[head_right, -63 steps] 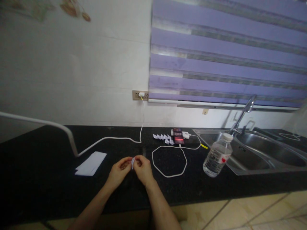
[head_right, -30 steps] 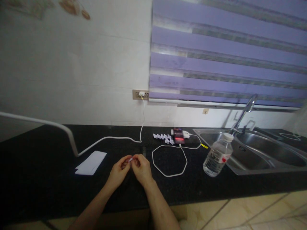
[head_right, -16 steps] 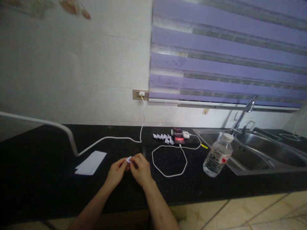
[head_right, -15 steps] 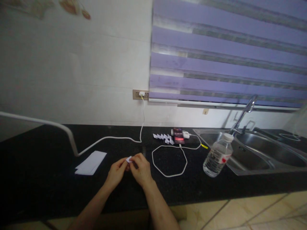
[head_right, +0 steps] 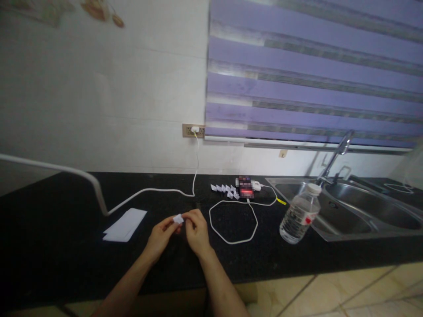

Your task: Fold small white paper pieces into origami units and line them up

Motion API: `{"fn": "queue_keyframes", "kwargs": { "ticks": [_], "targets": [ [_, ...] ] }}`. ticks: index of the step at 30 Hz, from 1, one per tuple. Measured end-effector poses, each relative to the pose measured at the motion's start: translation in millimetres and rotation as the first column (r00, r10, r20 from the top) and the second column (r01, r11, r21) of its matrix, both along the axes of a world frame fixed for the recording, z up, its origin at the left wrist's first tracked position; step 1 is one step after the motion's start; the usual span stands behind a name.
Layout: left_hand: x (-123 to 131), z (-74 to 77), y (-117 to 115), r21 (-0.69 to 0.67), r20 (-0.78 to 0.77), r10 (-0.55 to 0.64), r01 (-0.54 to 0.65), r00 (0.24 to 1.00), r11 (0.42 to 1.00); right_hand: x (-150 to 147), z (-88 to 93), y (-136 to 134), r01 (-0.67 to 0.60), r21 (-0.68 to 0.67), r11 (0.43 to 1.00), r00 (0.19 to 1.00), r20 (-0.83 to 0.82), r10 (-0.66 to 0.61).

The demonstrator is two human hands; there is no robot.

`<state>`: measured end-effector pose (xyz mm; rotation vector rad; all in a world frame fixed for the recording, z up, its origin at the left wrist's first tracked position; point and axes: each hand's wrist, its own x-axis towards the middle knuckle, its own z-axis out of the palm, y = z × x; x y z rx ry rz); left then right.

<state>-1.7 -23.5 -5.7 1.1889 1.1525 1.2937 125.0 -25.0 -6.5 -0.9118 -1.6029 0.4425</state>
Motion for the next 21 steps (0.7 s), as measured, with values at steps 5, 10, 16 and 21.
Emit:
{"fn": "queue_keyframes", "kwargs": {
  "ticks": [5, 10, 16, 21],
  "targets": [
    [0.9, -2.9, 0.5, 0.002, 0.059, -0.009, 0.009, 0.998, 1.000, 0.7, -0.3, 3.7, -0.008, -0.133, 0.991, 0.998, -0.066, 0.000],
    [2.3, -4.1, 1.0, 0.005, 0.102, -0.018, 0.018, 0.995, 1.000, -1.3, -4.6, 4.6, 0.010, -0.183, 0.983, 0.999, -0.048, -0.019],
    [1.3, -0.5, -0.6, -0.003, 0.043, -0.016, 0.017, 0.999, 1.000, -0.9, -5.4, 4.2, 0.009, -0.149, 0.989, 0.999, -0.031, -0.013],
    [-1.1, 0.5, -0.4, 0.004, -0.038, 0.014, -0.014, 0.999, 1.000, -0.9, -3.8, 3.0, 0.017, -0.138, 0.990, 1.000, -0.013, -0.019]
  ]
}}
